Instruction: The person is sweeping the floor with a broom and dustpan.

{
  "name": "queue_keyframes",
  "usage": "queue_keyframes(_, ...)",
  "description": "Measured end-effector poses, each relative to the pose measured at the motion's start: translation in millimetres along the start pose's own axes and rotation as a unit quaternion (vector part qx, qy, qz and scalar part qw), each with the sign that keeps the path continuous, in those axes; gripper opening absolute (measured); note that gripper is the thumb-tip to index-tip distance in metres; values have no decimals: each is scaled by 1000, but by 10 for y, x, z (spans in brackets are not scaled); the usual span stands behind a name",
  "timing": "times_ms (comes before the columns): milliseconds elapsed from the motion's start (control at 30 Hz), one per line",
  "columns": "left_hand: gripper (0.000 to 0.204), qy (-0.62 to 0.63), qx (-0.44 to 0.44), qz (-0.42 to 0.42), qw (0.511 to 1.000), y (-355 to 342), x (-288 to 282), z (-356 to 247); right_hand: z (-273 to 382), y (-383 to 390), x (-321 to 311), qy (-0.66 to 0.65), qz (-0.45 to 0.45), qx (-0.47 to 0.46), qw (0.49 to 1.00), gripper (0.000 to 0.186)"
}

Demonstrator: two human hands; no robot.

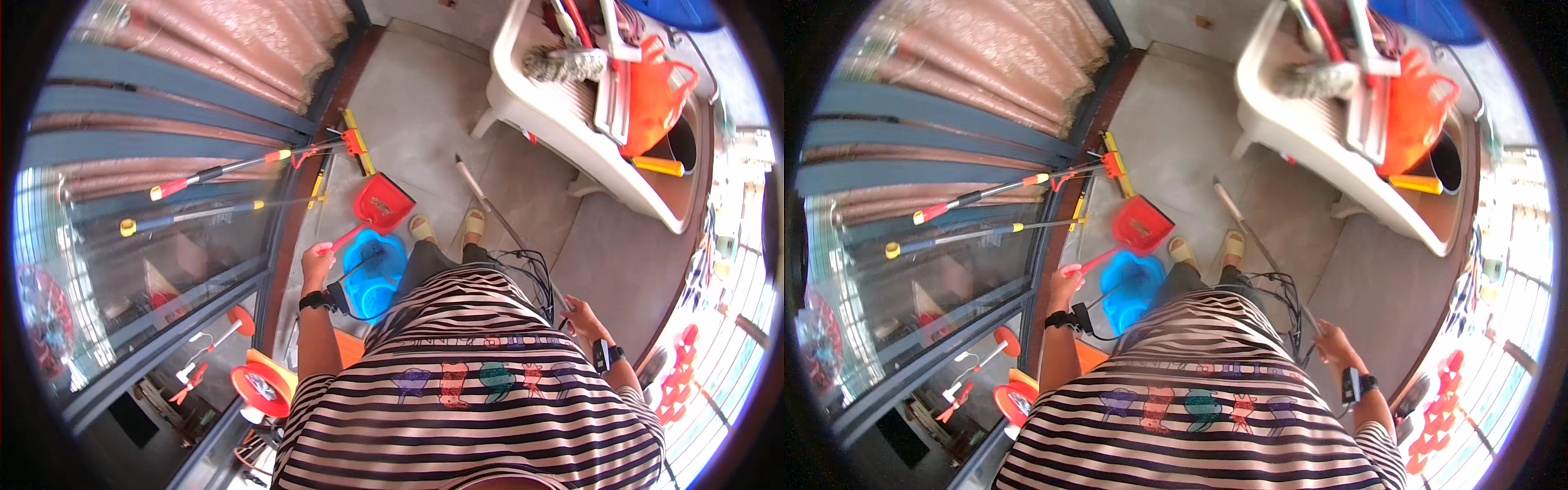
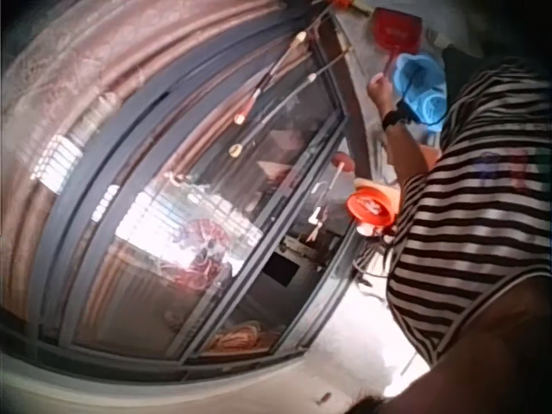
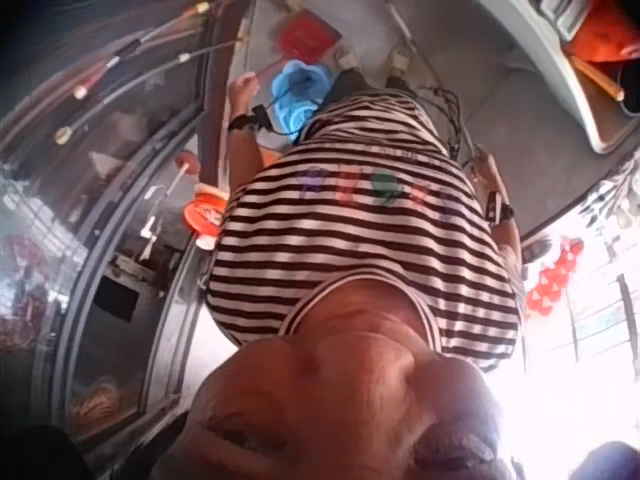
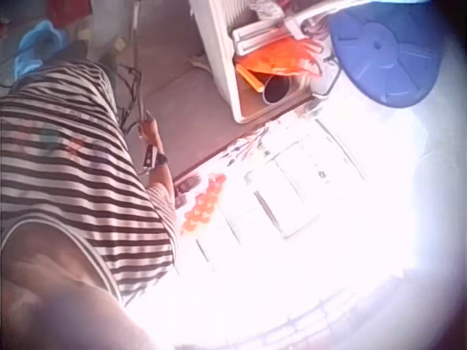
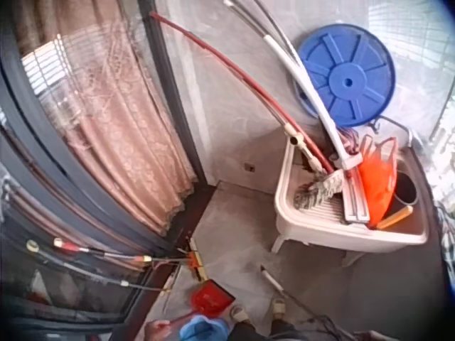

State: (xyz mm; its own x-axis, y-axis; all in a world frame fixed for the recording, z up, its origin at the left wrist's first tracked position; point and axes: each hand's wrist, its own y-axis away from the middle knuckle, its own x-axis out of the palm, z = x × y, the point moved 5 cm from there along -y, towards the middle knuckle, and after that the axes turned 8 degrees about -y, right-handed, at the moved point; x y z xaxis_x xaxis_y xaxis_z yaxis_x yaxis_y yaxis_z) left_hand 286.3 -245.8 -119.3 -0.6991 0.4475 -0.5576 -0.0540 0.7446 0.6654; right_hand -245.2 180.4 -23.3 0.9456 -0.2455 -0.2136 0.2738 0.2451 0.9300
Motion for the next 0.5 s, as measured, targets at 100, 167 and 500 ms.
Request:
queue_keyframes(100,23,-15,40,-27,999,2,-144,245,630,-52,190,98,49,-45,993,43)
queue_keyframes(167,24,-11,44,-49,998,27,-259,286,862,-164,250,92,55,-53,993,35)
queue_keyframes(500,13,-162,46,-139,976,15,-649,533,2129,-590,780,49,166,-54,983,39)
